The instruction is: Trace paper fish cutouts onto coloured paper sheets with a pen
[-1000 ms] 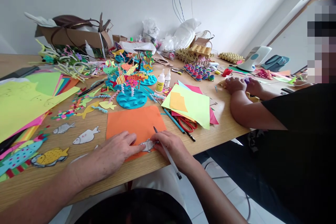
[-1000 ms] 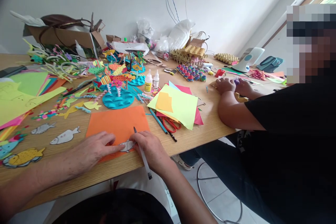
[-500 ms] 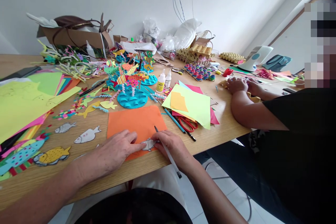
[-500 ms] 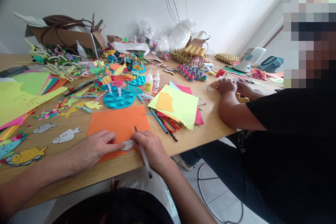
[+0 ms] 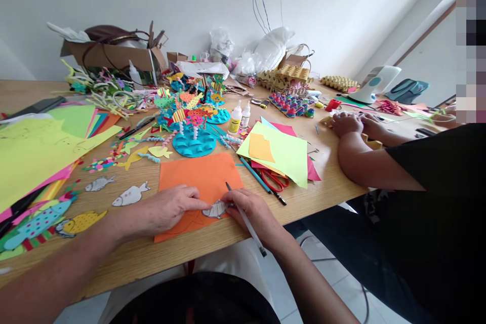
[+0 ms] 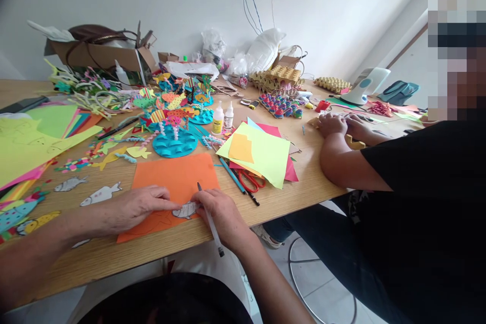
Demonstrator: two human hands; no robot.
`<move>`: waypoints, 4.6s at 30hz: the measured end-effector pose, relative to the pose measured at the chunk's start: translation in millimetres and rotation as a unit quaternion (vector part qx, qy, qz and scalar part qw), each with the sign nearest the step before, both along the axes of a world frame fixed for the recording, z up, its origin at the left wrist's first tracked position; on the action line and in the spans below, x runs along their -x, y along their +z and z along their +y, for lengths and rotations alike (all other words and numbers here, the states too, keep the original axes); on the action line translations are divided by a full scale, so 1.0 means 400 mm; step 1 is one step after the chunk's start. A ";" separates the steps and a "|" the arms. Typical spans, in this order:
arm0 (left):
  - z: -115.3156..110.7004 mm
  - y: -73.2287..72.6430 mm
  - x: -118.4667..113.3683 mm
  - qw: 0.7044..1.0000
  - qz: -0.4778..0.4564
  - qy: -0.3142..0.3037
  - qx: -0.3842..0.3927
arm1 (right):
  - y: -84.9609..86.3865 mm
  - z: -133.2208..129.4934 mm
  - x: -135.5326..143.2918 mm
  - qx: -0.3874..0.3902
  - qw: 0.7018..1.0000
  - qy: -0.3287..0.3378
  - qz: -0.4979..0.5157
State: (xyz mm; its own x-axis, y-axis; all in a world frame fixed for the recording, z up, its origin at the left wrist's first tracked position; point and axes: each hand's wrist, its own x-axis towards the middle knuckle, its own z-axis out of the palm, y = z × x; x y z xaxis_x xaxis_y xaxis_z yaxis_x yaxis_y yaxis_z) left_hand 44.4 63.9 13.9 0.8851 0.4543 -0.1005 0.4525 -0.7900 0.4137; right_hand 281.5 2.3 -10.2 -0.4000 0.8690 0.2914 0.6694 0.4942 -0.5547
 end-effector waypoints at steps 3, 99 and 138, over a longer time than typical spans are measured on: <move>-0.010 -0.005 -0.003 1.000 0.019 -0.001 -0.022 | 0.002 0.000 0.000 0.007 1.000 0.002 0.001; 0.052 0.004 -0.075 0.975 -0.137 -0.089 0.148 | 0.034 0.003 0.093 0.145 0.985 0.006 0.097; 0.037 0.013 -0.067 0.983 -0.124 -0.099 0.095 | 0.065 -0.040 0.041 0.178 0.981 -0.040 0.063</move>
State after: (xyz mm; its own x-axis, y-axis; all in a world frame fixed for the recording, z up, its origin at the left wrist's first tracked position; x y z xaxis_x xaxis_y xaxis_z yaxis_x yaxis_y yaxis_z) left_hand 71.2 78.9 19.0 0.9625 0.2640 0.0630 0.1640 -0.7506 0.6401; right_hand 265.1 -13.7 16.0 -0.3065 0.9519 0.0063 0.6138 0.2027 -0.7630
